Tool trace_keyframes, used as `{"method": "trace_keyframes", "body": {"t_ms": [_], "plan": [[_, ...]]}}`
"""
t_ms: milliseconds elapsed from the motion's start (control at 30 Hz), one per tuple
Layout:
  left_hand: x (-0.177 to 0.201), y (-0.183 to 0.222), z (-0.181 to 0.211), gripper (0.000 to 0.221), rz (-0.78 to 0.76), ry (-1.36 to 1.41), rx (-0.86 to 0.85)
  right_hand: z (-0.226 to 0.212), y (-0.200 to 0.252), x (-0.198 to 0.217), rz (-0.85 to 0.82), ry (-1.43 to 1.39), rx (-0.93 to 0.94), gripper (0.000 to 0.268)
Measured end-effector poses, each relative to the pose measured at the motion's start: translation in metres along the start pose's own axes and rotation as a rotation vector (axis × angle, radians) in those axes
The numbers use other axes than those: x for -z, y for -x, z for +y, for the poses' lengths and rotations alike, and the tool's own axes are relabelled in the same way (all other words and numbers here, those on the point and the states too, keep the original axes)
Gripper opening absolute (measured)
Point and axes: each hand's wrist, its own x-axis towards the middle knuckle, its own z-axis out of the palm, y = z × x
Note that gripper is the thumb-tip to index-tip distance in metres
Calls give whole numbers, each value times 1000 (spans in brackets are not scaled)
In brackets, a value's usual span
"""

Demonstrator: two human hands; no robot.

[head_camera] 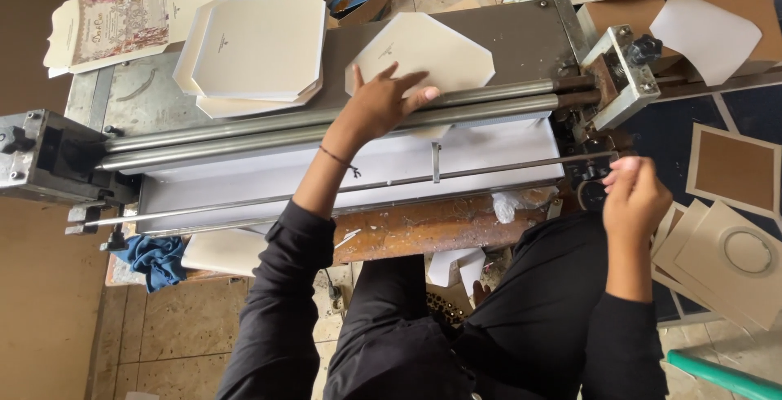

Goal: Feeding individual paper sheets into a roller-based gluing machine for adhesive application in a print shop.

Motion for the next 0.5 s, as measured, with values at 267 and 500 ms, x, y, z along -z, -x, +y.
{"method": "trace_keyframes", "body": {"t_ms": [267, 500], "plan": [[33, 4, -124, 69, 334, -373, 246, -125, 10, -45, -58, 174, 494, 31], [65, 44, -119, 105, 229, -336, 384, -129, 19, -99, -19, 254, 659, 29]]}}
